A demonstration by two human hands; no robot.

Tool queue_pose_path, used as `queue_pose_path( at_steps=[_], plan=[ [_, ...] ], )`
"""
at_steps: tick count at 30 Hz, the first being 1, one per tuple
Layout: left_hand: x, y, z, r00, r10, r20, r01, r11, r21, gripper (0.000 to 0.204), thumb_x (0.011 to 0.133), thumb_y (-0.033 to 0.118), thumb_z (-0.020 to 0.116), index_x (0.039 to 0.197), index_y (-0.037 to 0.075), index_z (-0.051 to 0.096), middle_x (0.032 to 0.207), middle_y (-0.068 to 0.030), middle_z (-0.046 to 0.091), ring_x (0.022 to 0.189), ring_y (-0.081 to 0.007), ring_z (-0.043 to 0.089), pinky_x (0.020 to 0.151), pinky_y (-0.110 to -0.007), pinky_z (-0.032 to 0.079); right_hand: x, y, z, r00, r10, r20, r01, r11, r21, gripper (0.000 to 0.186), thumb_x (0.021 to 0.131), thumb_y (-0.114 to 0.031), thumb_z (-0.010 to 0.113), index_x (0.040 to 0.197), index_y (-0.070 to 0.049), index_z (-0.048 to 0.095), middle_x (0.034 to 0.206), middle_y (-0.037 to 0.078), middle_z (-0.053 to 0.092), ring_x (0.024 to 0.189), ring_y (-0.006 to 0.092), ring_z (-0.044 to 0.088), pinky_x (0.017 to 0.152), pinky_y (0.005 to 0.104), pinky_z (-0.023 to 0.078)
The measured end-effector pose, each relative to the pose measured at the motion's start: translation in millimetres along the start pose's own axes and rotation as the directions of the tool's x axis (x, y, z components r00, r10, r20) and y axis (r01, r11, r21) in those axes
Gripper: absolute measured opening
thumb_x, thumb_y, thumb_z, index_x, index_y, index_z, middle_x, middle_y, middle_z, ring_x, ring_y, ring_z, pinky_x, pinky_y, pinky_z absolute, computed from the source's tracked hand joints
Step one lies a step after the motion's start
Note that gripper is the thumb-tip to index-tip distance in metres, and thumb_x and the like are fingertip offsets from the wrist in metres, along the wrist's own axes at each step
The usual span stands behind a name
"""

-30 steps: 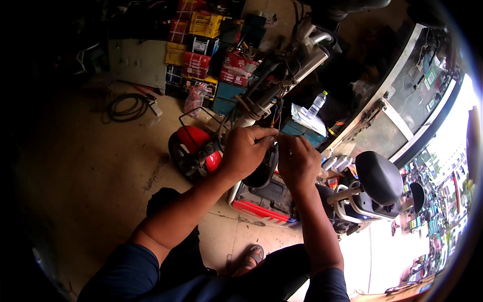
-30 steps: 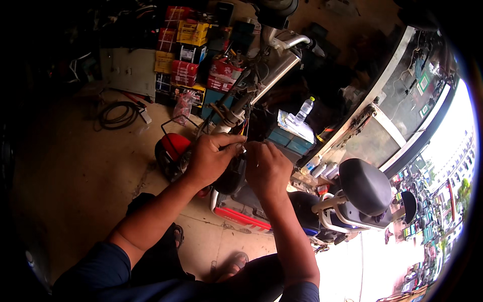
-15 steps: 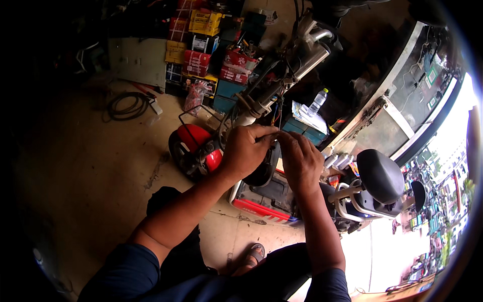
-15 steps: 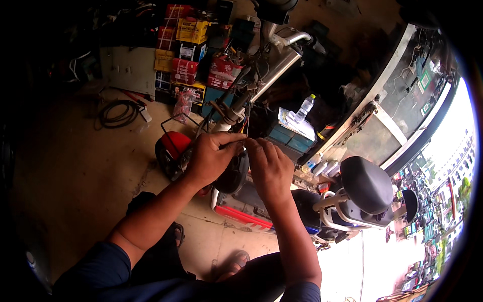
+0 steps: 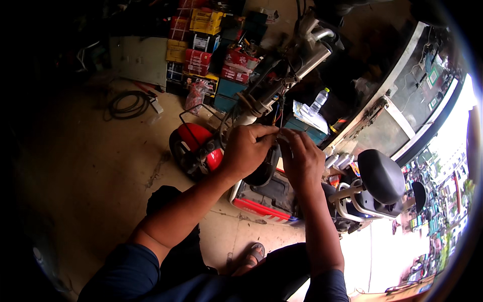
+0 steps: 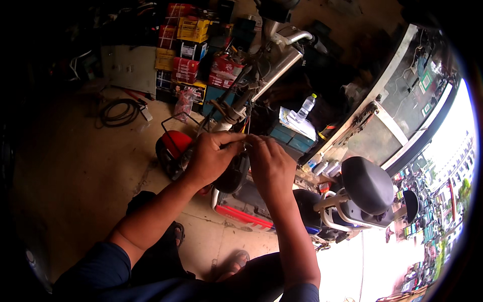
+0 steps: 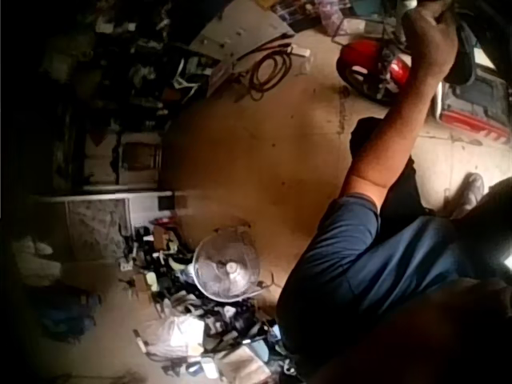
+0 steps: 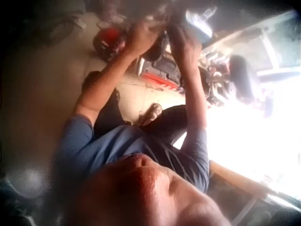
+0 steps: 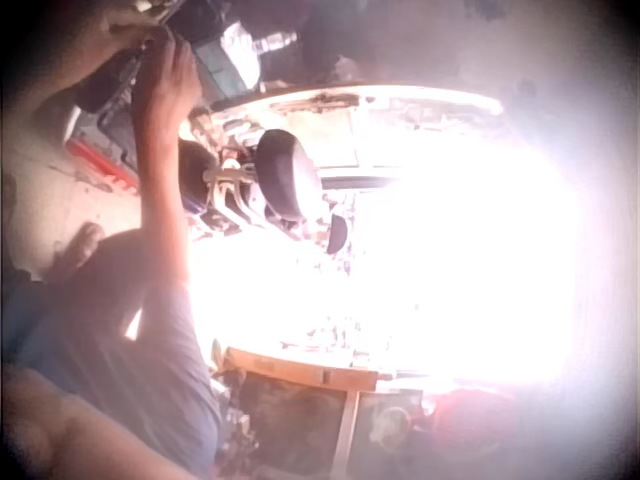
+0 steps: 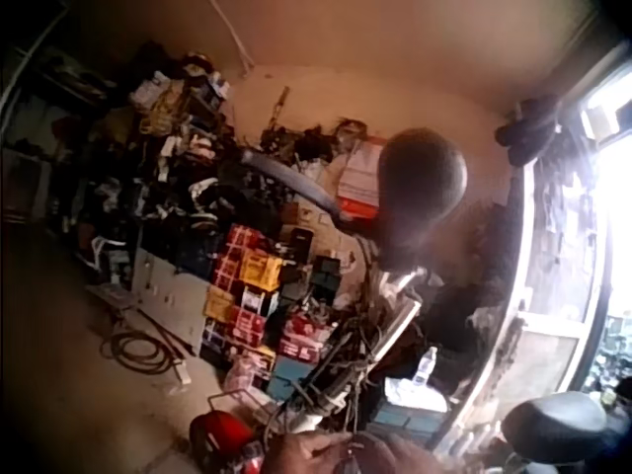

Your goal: The person works on the wiring and internal components of a small electric scooter, removing panels and connecting wires by hand and with a cloth.

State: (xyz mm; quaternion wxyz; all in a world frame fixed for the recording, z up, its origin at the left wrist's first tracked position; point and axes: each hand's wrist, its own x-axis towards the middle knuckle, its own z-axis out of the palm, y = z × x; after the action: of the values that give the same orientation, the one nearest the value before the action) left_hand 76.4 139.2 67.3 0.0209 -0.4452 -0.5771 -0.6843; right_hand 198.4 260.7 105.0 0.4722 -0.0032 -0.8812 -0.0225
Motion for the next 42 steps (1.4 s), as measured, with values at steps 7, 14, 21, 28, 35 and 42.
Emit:
queue_pose_path(
  at_steps=[7, 14, 21, 28, 35, 42],
  plan=[
    [0, 3, 2, 0.999, -0.033, 0.04, 0.035, 0.998, -0.053, 0.022, 0.1, 0.008, 0.073, 0.117, -0.006, 0.077, 0.097, -0.0117, 0.082, 0.092, -0.0109, 0.074, 0.082, -0.028, 0.058, 5, 2, -5, 0.925, 0.301, 0.233, -0.354, 0.905, 0.235, 0.024, 0.104, -0.025, 0.066, 0.09, -0.006, 0.072, 0.079, 0.008, 0.071, 0.07, 0.0232, 0.068, 0.063, 0.0339, 0.052],
    [2, -7, 1, 1.0, -0.009, -0.011, 0.009, 1.0, 0.005, 0.027, 0.101, 0.017, 0.076, 0.117, -0.005, 0.077, 0.095, -0.0077, 0.08, 0.086, -0.0075, 0.07, 0.077, -0.027, 0.056, -14, 18, 4, 0.583, 0.602, 0.546, -0.766, 0.182, 0.617, 0.063, 0.108, -0.062, 0.054, 0.106, -0.002, 0.072, 0.099, 0.009, 0.073, 0.095, 0.0201, 0.07, 0.084, 0.035, 0.053],
    [6, 1, -2, 0.914, -0.333, 0.232, 0.405, 0.71, -0.576, 0.022, 0.1, 0.023, 0.076, 0.109, 0.003, 0.08, 0.082, -0.0018, 0.072, 0.078, -0.0085, 0.065, 0.072, -0.026, 0.049, -69, -3, 15, 0.659, -0.008, 0.752, -0.748, -0.109, 0.654, 0.089, 0.096, -0.069, 0.067, 0.15, -0.001, 0.048, 0.134, 0.015, 0.066, 0.126, 0.0294, 0.064, 0.11, 0.049, 0.049],
    [2, 18, -6, 0.891, -0.389, 0.233, 0.449, 0.687, -0.572, 0.026, 0.101, 0.017, 0.075, 0.122, 0.002, 0.075, 0.101, -0.0054, 0.077, 0.092, -0.0133, 0.071, 0.076, -0.026, 0.054, -75, -15, 18, 0.622, 0.132, 0.772, -0.684, -0.388, 0.618, 0.094, 0.09, -0.061, 0.079, 0.152, -0.002, 0.042, 0.129, 0.014, 0.066, 0.12, 0.0268, 0.066, 0.106, 0.0433, 0.052],
    [-10, 15, -17, 0.95, -0.276, 0.145, 0.311, 0.795, -0.521, 0.034, 0.102, 0.006, 0.07, 0.134, -0.003, 0.068, 0.116, -0.0089, 0.077, 0.103, -0.0146, 0.073, 0.085, -0.027, 0.058, -71, -18, 9, 0.641, 0.418, 0.644, -0.675, -0.093, 0.732, 0.093, 0.089, -0.045, 0.087, 0.154, 0.001, 0.039, 0.132, 0.012, 0.064, 0.117, 0.0202, 0.065, 0.103, 0.0357, 0.052],
    [-18, 24, -12, 0.95, -0.216, 0.225, 0.307, 0.775, -0.553, 0.049, 0.1, 0.01, 0.076, 0.144, -0.002, 0.057, 0.123, -0.0063, 0.071, 0.113, -0.0121, 0.065, 0.103, -0.029, 0.05, -75, -23, 16, 0.715, 0.538, 0.447, -0.635, 0.232, 0.736, 0.103, 0.087, -0.045, 0.089, 0.157, 0.009, 0.035, 0.139, 0.021, 0.062, 0.128, 0.0267, 0.062, 0.107, 0.0372, 0.05]
  ],
)
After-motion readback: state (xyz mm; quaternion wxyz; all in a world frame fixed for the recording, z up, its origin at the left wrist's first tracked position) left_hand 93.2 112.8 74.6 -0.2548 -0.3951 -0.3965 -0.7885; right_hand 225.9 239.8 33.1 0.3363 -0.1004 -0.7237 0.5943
